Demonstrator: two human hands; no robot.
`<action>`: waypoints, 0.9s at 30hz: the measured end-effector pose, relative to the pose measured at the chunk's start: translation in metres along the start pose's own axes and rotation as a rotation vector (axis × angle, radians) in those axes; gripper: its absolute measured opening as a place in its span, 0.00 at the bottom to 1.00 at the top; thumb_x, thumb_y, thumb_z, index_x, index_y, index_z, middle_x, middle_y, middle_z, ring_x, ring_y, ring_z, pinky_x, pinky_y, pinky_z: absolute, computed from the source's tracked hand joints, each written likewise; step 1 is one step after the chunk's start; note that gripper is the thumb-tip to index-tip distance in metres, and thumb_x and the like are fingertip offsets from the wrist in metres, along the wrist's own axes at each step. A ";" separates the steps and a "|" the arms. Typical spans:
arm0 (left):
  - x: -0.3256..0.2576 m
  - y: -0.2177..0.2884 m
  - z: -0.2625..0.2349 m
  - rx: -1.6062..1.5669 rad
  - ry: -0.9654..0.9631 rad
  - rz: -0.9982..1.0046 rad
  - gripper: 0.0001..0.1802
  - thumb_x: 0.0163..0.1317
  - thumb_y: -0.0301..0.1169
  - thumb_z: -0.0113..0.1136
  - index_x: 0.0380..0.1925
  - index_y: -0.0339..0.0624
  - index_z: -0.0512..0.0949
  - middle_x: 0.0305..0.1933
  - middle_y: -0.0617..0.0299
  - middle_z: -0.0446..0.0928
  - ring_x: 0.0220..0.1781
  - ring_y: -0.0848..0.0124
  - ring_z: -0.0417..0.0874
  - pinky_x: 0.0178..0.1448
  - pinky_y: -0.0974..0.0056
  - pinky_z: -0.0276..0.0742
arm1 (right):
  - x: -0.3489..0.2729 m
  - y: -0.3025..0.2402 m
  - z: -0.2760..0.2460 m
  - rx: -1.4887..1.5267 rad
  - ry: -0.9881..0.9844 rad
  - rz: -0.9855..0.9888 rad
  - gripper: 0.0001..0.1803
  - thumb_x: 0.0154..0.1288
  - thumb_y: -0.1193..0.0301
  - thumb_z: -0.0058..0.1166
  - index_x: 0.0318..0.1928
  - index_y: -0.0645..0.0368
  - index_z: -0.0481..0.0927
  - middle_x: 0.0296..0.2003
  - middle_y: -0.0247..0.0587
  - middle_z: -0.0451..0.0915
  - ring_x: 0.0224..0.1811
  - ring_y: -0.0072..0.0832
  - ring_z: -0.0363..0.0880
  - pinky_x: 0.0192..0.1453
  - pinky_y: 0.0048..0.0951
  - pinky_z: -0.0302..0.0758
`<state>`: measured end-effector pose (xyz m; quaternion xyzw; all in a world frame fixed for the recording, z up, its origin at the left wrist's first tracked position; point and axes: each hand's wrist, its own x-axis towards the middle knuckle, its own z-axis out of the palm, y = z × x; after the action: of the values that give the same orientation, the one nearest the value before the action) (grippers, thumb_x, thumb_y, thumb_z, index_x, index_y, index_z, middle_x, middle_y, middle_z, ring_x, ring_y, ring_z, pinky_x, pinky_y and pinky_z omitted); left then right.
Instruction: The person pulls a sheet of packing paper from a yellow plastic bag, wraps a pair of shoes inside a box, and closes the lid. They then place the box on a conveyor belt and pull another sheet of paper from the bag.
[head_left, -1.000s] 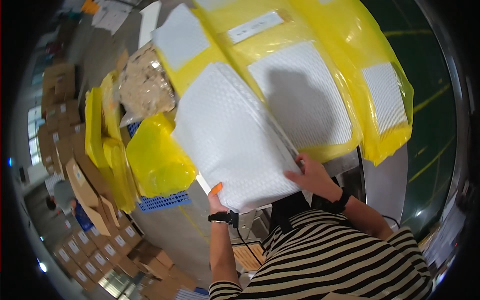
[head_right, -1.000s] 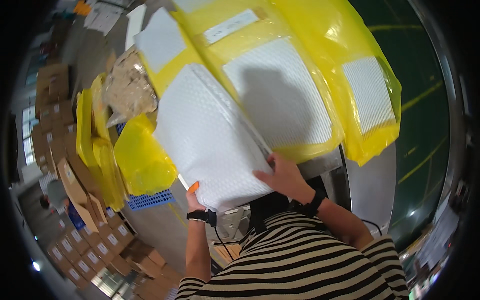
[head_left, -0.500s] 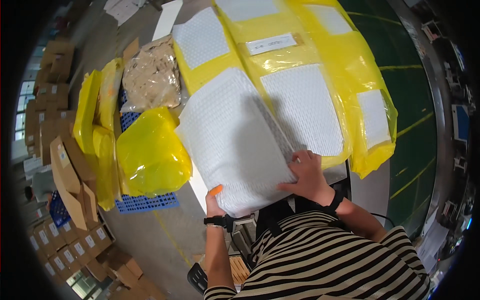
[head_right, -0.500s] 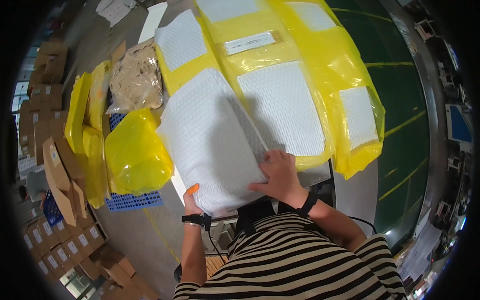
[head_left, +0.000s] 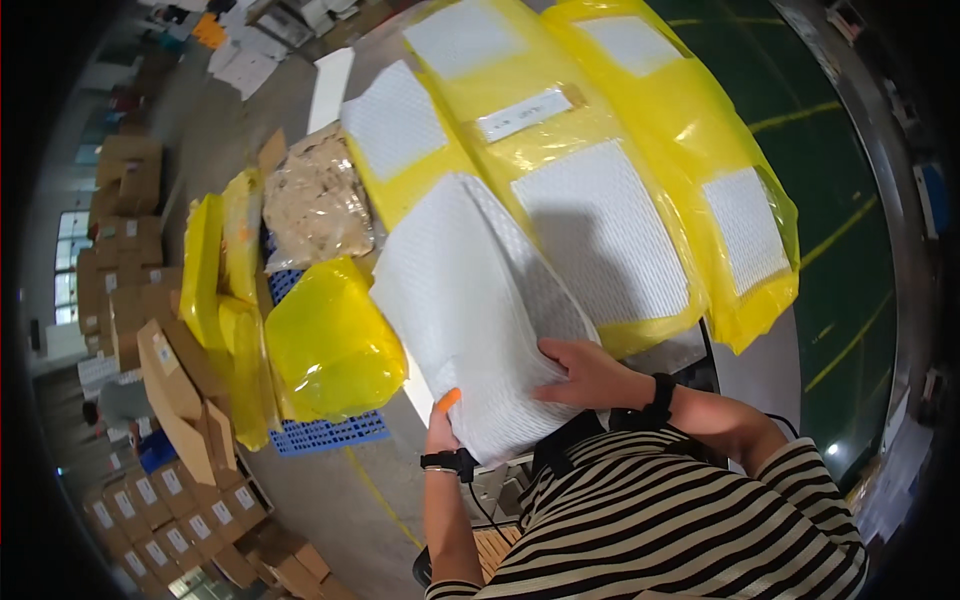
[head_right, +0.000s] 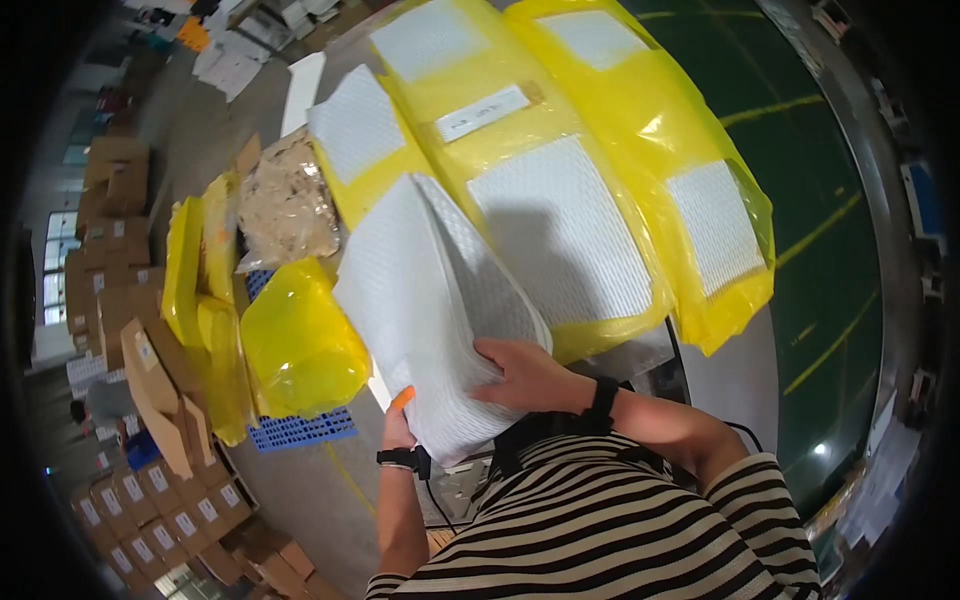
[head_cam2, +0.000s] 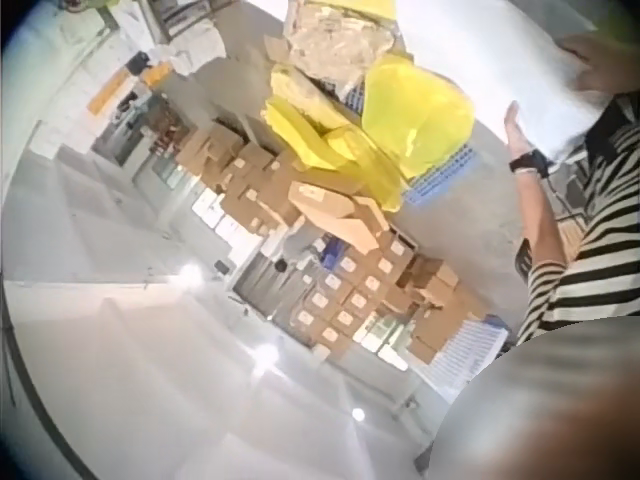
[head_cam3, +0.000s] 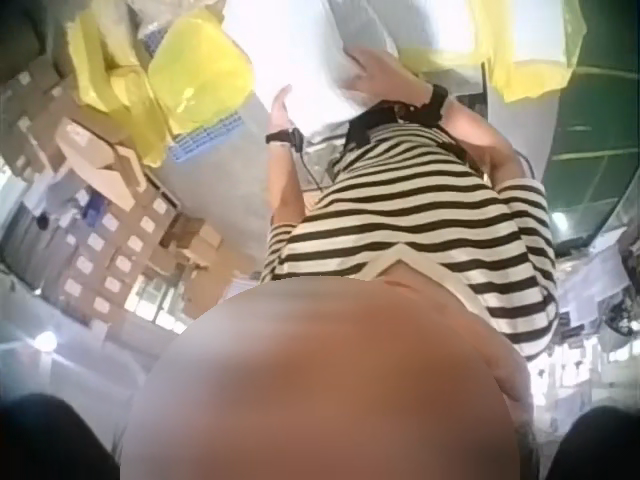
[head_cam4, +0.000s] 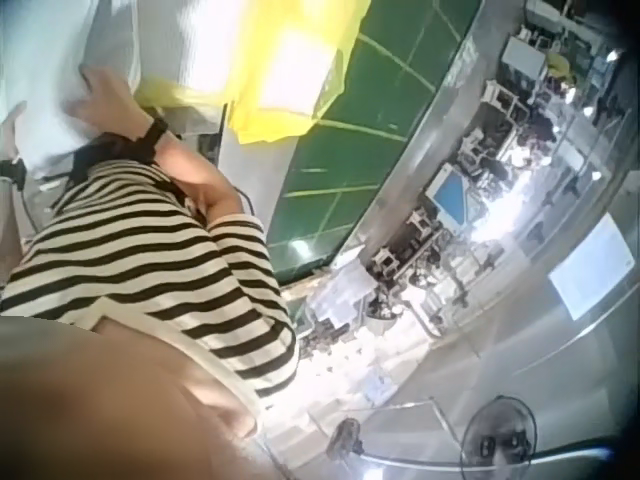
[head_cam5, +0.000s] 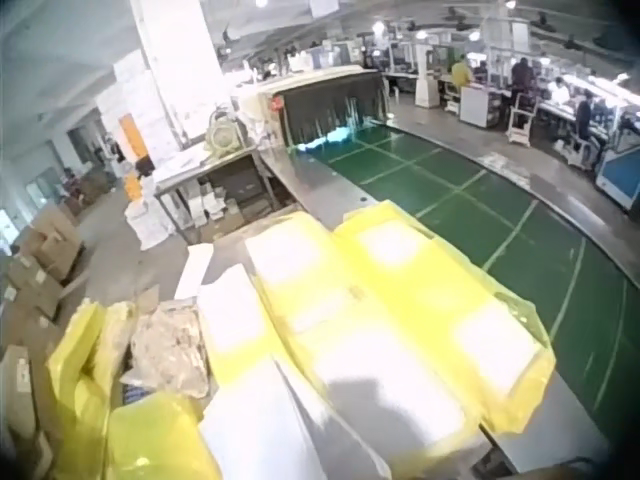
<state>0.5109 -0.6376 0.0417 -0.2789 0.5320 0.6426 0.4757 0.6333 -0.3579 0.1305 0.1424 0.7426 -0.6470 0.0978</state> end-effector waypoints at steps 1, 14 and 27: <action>-0.006 0.003 0.009 0.059 0.038 0.008 0.29 0.61 0.43 0.60 0.57 0.36 0.72 0.55 0.51 0.79 0.55 0.56 0.81 0.60 0.55 0.77 | 0.001 -0.004 -0.002 -0.005 -0.018 -0.019 0.25 0.53 0.61 0.68 0.40 0.67 0.72 0.32 0.59 0.76 0.38 0.55 0.77 0.42 0.41 0.73; -0.009 0.003 -0.019 0.307 0.203 0.341 0.20 0.68 0.48 0.58 0.40 0.40 0.71 0.31 0.68 0.69 0.32 0.79 0.69 0.37 0.72 0.67 | 0.002 -0.030 -0.017 0.640 -0.024 0.182 0.32 0.60 0.81 0.62 0.65 0.63 0.68 0.55 0.34 0.78 0.57 0.23 0.75 0.64 0.27 0.70; 0.023 0.085 0.027 0.347 -0.048 0.078 0.17 0.68 0.49 0.56 0.38 0.47 0.78 0.31 0.70 0.77 0.28 0.79 0.73 0.33 0.71 0.66 | -0.001 -0.028 -0.014 0.604 0.023 0.157 0.33 0.58 0.85 0.61 0.65 0.59 0.69 0.57 0.35 0.76 0.59 0.23 0.73 0.66 0.28 0.68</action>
<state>0.4288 -0.6029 0.0654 -0.1565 0.6338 0.5655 0.5040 0.6250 -0.3473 0.1587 0.2293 0.5046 -0.8272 0.0920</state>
